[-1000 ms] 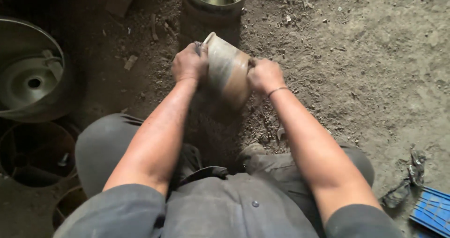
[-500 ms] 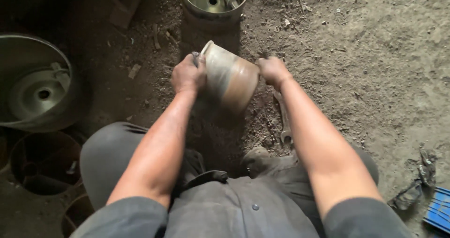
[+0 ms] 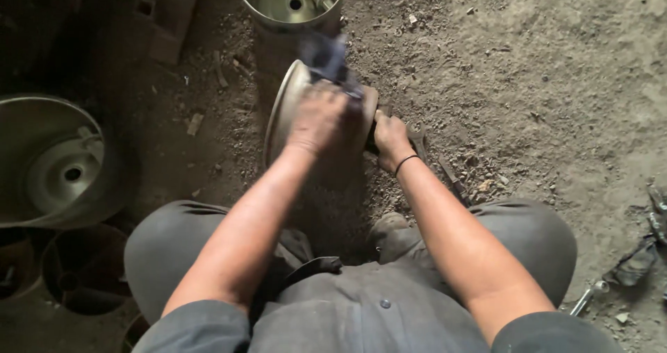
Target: Clean and rub a cylindrical metal part using hands, a cloth, and a small block.
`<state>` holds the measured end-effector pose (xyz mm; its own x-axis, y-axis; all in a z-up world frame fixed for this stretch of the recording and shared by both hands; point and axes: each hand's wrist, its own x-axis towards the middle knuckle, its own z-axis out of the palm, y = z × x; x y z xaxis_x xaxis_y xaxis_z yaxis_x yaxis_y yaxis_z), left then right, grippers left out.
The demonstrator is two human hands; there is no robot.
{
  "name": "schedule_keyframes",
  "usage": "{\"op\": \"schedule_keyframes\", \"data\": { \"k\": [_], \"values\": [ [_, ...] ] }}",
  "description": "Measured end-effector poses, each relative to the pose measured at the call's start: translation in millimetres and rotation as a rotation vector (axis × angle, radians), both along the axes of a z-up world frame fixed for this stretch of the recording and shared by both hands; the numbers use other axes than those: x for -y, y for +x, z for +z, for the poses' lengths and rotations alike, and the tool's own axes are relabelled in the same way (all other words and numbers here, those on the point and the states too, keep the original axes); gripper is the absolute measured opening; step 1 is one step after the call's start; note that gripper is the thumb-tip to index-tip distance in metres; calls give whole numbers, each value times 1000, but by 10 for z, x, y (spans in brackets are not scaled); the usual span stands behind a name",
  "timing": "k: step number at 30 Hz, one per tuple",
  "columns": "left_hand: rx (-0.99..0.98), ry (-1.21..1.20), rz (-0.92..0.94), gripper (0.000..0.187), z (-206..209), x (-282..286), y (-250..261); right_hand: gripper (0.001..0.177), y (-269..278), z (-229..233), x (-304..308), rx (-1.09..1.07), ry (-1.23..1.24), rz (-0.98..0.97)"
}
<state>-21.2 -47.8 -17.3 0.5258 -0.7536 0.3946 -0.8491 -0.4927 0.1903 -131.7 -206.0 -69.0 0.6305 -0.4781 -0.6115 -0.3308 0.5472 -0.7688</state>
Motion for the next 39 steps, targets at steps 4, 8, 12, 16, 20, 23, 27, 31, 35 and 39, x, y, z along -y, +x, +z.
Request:
{"op": "schedule_keyframes", "data": {
  "k": [4,8,12,16,20,23,27,31,35,39],
  "values": [
    [-124,-3,-118,25,318,202,-458,25,-35,-140,45,19,85,-45],
    [-127,195,-177,30,566,-130,-659,26,-92,-202,60,47,30,24],
    [-490,537,-385,29,830,-408,-567,41,-69,-395,11,95,-191,68],
    [-520,215,-123,33,858,-315,-50,61,78,-283,-52,-237,-661,80],
    [-408,82,-119,42,516,110,30,58,-1,-135,-107,-272,-795,110],
    [-330,96,-238,42,21,471,180,46,-3,-207,-160,-186,-894,103],
    [-452,350,-11,40,350,817,335,43,-41,160,-368,-230,-974,27],
    [-610,597,128,32,366,975,464,46,-48,398,-423,-161,-1064,-19],
    [-590,474,-15,29,324,612,394,46,-25,343,-402,-220,-1054,2],
    [-385,213,-303,35,549,1,-33,47,7,177,-274,-151,-1047,1]
  ]
}}
